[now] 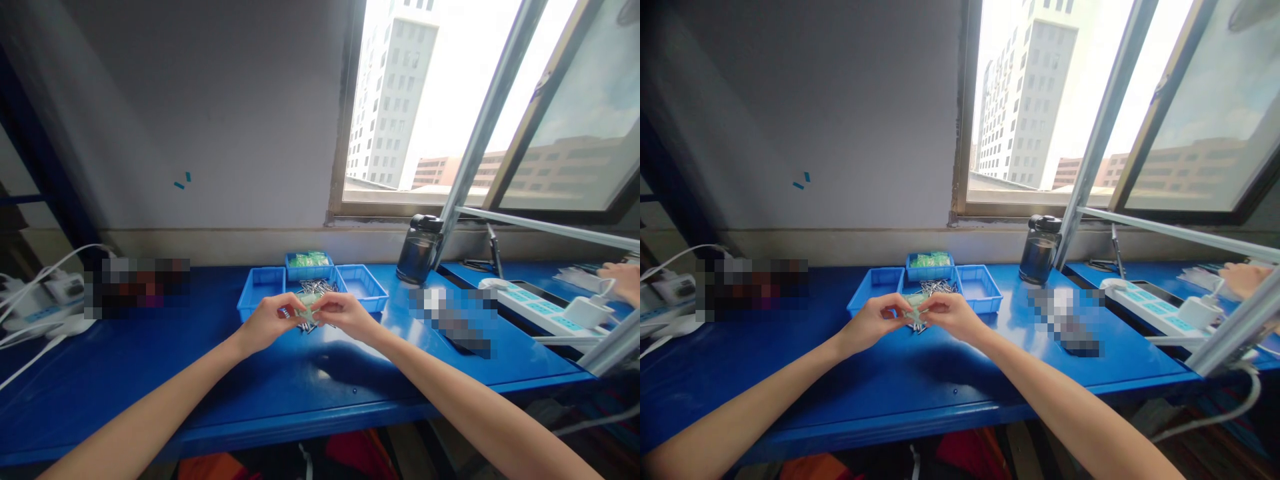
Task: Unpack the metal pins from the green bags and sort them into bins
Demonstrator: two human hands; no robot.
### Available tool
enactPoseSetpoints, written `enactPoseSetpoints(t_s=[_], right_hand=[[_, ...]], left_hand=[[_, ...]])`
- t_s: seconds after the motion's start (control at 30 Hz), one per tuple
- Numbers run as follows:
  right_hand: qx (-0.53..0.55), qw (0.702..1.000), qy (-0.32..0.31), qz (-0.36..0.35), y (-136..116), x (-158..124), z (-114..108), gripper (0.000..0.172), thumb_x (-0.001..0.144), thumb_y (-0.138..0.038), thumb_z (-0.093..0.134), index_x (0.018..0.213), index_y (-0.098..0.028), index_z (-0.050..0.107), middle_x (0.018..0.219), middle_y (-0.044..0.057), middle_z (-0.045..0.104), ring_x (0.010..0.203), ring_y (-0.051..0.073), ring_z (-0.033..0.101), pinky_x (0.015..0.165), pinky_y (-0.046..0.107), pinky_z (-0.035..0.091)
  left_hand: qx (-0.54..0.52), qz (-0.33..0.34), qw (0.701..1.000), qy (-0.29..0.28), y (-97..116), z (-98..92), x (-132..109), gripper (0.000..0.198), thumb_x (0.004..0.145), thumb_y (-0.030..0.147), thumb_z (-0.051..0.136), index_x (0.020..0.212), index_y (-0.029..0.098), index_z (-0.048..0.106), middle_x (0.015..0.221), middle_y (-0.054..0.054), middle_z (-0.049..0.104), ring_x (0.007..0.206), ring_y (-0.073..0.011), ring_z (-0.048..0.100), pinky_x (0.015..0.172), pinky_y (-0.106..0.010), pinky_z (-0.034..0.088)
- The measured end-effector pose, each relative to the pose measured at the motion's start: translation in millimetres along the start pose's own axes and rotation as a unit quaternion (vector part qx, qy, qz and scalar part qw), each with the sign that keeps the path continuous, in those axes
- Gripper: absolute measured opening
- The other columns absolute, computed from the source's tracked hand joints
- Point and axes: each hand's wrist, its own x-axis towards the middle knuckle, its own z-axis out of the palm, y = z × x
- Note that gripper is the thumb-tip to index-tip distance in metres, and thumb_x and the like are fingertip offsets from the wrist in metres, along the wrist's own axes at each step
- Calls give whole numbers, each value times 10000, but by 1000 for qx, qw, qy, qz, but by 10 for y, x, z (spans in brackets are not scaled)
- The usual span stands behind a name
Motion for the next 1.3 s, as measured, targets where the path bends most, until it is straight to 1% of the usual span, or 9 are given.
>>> enactPoseSetpoints(t_s=[0.23, 0.37, 0.53, 0.6, 0.8, 0.93, 1.13, 1.23, 1.3], right_hand=[[-5, 1000, 18, -6, 32, 22, -12, 264, 640, -364, 715, 750, -134, 646, 655, 10, 631, 603, 124, 604, 609, 271, 530], [-9, 1000, 19, -16, 3, 13, 1, 251, 655, -363, 703, 758, -141, 648, 667, 11, 629, 606, 118, 597, 616, 267, 530], [16, 999, 36, -8, -31, 11, 6, 247, 652, -361, 701, 774, -154, 642, 693, 10, 628, 646, 132, 608, 610, 263, 532], [11, 999, 35, -11, -26, 12, 0, 240, 660, -356, 694, 776, -155, 634, 692, 9, 619, 651, 135, 606, 601, 260, 526], [-86, 995, -29, -40, -23, -23, -20, 253, 762, -298, 600, 977, -165, 590, 751, 8, 595, 640, 101, 555, 569, 215, 465], [-143, 987, -36, -65, -53, -44, -26, 270, 736, -240, 619, 994, -170, 583, 784, 10, 573, 690, 105, 538, 602, 217, 452], [-146, 986, -31, -78, -32, -31, -45, 347, 677, -232, 667, 1004, -176, 566, 765, 3, 561, 701, 115, 534, 570, 210, 433], [-144, 986, -24, -83, -38, -31, -57, 349, 677, -255, 672, 1002, -177, 572, 791, 10, 573, 714, 116, 537, 571, 208, 432], [-142, 986, -23, -81, -55, -33, -67, 349, 694, -282, 662, 1014, -174, 576, 816, 18, 583, 730, 117, 538, 574, 204, 433]], left_hand=[[-72, -21, 997, 33, 2, 13, 25, 153, 657, 269, 664, 678, 123, 623, 702, -30, 614, 664, -137, 550, 607, -241, 462], [-51, -3, 998, 32, 36, -8, 23, 184, 682, 296, 651, 635, 119, 638, 681, -43, 616, 659, -143, 546, 604, -244, 450], [-41, -34, 998, 40, 40, -41, 34, 222, 719, 330, 617, 834, 141, 624, 759, -37, 647, 659, -136, 573, 594, -230, 448], [-36, -42, 997, 44, 21, -45, 35, 239, 714, 345, 626, 850, 152, 587, 737, -19, 640, 619, -124, 568, 570, -219, 438], [-9, -21, 999, 48, 18, -45, 15, 198, 737, 347, 592, 740, 150, 579, 683, 0, 591, 642, -123, 548, 606, -220, 440], [21, -17, 998, 48, 62, -56, 21, 192, 748, 320, 560, 668, 146, 570, 715, -9, 583, 668, -127, 535, 610, -218, 434], [29, -7, 998, 48, 111, -75, 12, 148, 742, 303, 564, 772, 158, 559, 724, 2, 582, 675, -125, 550, 603, -214, 444], [52, 12, 998, 37, 112, -99, -5, 116, 743, 219, 509, 810, 159, 581, 785, -16, 600, 740, -137, 564, 649, -226, 457], [60, 15, 998, 31, 98, -112, -7, 172, 713, 165, 487, 850, 160, 590, 786, -16, 599, 758, -141, 568, 660, -230, 463]])
